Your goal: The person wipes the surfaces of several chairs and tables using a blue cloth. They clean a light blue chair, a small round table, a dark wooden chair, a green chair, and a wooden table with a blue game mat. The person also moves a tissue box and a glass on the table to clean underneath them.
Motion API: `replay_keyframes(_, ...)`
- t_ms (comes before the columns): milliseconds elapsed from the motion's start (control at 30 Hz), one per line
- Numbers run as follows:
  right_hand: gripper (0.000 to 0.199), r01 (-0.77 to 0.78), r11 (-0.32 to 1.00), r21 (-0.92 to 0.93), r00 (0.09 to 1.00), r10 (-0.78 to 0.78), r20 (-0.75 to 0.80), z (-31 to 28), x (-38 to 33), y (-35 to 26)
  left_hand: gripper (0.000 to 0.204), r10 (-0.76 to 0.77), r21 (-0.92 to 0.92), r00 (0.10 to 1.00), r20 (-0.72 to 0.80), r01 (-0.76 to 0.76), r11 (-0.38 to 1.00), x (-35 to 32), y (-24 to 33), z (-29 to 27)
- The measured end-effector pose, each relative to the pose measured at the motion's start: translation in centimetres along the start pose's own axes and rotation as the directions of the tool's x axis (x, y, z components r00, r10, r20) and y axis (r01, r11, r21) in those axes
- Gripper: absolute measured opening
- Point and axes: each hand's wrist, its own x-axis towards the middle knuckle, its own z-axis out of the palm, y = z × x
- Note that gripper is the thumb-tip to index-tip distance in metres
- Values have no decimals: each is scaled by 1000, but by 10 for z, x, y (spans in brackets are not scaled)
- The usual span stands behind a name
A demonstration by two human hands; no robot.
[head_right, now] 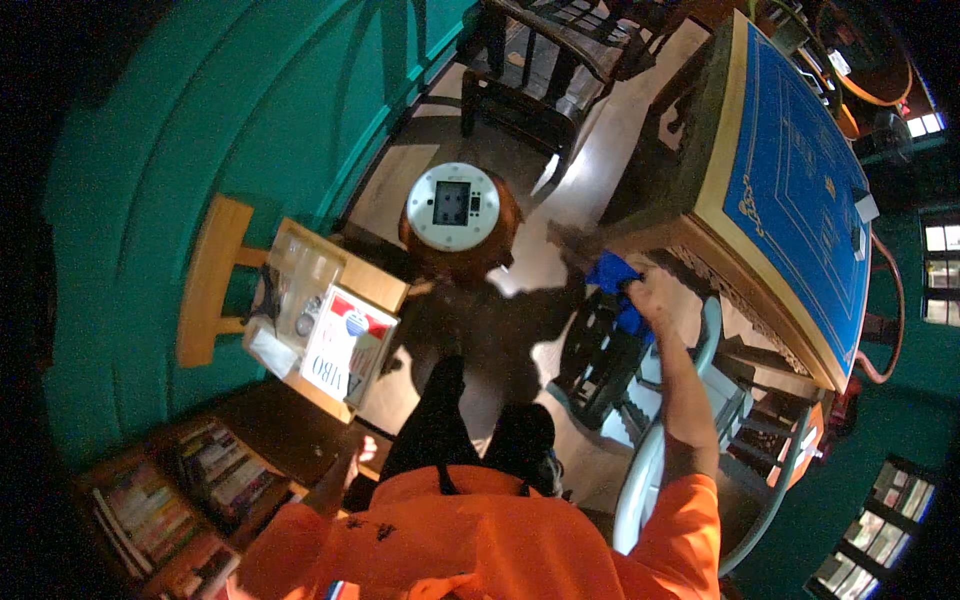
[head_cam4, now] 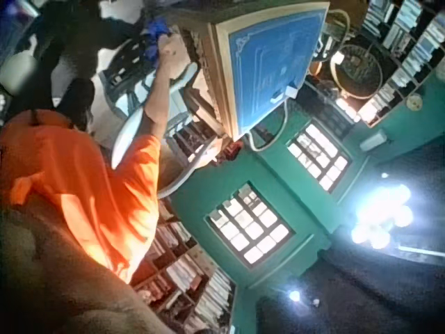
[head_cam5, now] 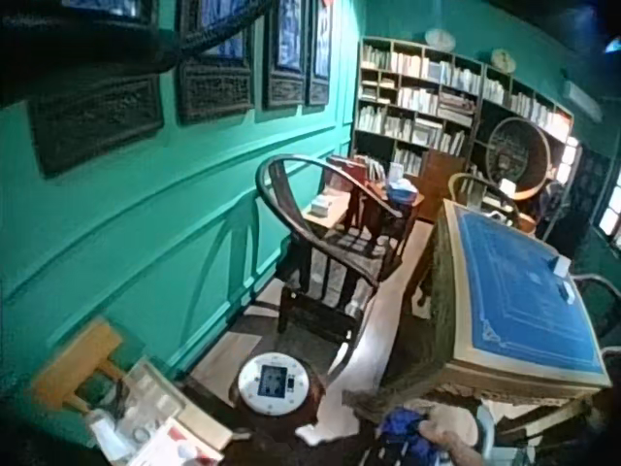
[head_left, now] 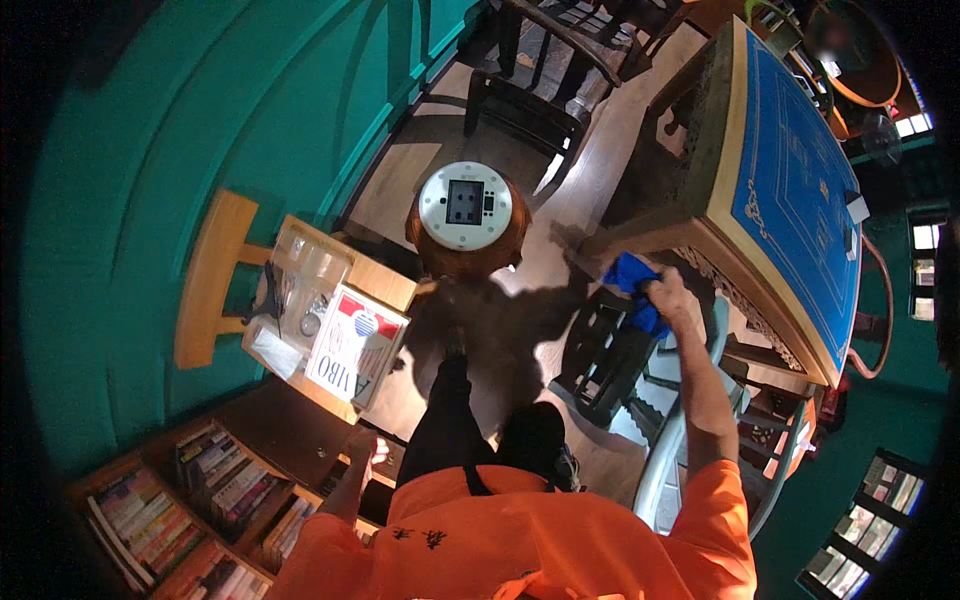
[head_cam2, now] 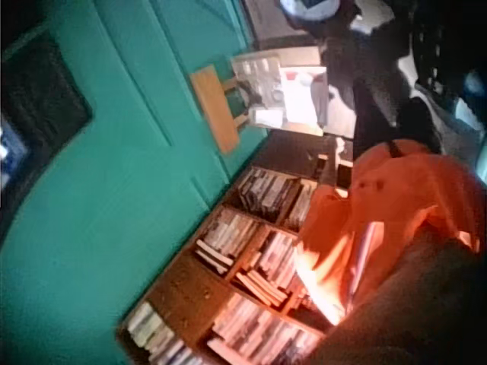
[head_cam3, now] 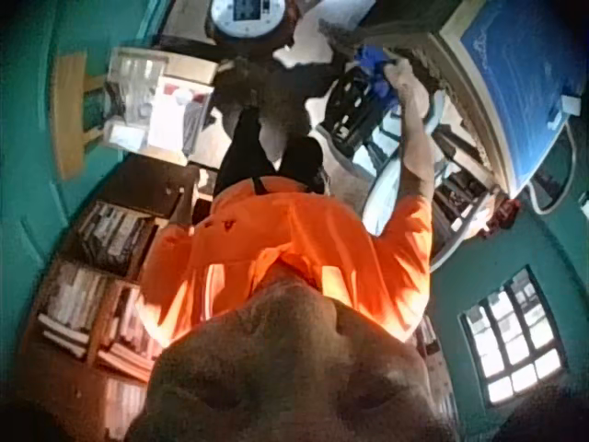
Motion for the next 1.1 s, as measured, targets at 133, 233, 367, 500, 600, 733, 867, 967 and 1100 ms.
replay_keyframes(133, 30, -12, 758, 652, 988, -90, 122, 97, 98, -18, 30, 212, -246, 975, 67, -190, 950, -40, 165, 9)
replay_keyframes(233, 36, 69, 788, 611, 990, -129, 55, 156, 190, -43, 38, 524, -328, 848, 74, -476, 816, -119, 270, 43)
replay_keyframes(367, 44, 130, 822, 555, 974, -212, 86, 160, 262, -129, 42, 538, -255, 842, -29, -527, 811, -140, 343, 94)
replay_keyframes(500, 52, 220, 621, 752, 939, -343, 8, 192, 321, -194, 40, 730, -262, 674, -113, -729, 632, -108, 386, 126)
replay_keyframes(600, 56, 250, 663, 706, 915, -400, 52, 207, 348, -230, 56, 591, -228, 800, -102, -597, 769, -93, 442, 153)
replay_keyframes(733, 62, 179, 790, 587, 838, -435, 330, 232, 344, -250, 82, 451, -225, 885, -112, -465, 856, -101, 531, 194)
replay_keyframes(867, 43, 482, 724, 494, 816, -577, 50, 278, 329, -217, 87, 534, -252, 844, 51, -507, 824, -88, 574, 205)
replay_keyframes(967, 33, 896, 440, 63, 441, -864, -243, 294, 317, -176, 89, 544, -301, 832, 110, -493, 816, -59, 571, 210)
replay_keyframes(1100, 34, 551, 654, 518, 827, -513, -232, 313, 265, -125, 97, 510, -316, 835, 204, -437, 842, -29, 564, 214)
